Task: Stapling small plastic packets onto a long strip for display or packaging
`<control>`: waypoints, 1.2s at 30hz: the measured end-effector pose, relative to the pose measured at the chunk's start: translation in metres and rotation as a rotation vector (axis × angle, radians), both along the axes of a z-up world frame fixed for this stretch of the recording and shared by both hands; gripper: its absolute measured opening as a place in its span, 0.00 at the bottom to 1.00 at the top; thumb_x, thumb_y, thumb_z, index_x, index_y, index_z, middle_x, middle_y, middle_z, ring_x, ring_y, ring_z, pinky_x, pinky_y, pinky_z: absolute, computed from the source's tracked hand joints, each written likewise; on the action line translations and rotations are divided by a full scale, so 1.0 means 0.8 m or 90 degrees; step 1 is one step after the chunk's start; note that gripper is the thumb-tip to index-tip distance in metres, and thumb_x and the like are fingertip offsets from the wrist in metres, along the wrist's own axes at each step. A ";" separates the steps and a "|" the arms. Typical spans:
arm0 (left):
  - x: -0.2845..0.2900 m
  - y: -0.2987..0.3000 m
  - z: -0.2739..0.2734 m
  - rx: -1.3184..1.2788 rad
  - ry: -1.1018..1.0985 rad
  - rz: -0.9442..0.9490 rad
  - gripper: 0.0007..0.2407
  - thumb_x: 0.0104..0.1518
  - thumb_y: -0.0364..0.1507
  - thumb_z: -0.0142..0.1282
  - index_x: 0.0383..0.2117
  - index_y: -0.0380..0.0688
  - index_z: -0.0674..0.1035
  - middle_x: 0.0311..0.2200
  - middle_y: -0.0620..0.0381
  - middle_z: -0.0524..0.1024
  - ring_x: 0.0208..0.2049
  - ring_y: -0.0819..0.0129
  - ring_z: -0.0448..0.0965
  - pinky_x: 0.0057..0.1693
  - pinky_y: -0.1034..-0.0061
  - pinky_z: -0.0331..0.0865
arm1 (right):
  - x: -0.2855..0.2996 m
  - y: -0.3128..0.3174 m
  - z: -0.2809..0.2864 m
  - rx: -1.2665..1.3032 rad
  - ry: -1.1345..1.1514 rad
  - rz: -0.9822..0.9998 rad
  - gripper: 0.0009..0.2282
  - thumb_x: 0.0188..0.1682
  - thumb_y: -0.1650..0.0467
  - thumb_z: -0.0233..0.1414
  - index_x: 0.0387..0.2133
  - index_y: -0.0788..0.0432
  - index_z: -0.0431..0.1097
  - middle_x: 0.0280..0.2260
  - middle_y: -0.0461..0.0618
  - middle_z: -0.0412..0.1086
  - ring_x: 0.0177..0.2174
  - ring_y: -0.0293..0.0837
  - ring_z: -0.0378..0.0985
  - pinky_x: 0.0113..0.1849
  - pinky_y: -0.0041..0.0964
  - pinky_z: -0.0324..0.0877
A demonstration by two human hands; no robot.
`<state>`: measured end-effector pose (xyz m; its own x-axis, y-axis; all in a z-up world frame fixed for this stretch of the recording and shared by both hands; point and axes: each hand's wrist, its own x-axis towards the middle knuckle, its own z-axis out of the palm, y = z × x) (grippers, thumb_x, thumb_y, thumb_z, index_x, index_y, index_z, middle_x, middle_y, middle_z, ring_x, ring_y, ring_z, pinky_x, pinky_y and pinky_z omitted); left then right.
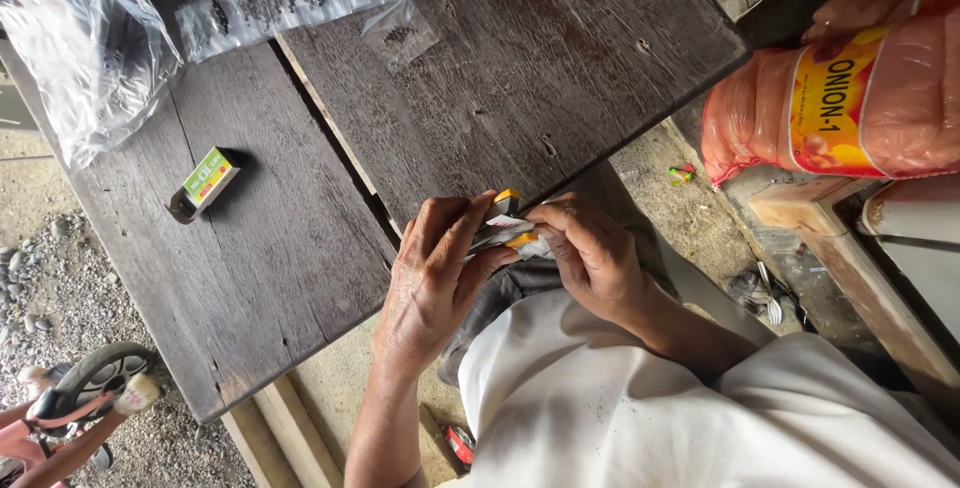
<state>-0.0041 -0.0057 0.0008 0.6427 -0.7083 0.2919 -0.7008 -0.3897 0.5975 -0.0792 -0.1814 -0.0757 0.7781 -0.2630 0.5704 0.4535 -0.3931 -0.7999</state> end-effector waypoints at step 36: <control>-0.011 -0.006 -0.010 -0.125 -0.135 0.021 0.12 0.58 0.30 0.64 0.44 0.37 0.83 0.29 0.54 0.75 0.29 0.60 0.79 0.38 0.70 0.69 | -0.002 -0.020 -0.005 0.167 0.061 0.151 0.16 0.44 0.74 0.64 0.44 0.72 0.76 0.33 0.60 0.80 0.37 0.47 0.84 0.43 0.44 0.78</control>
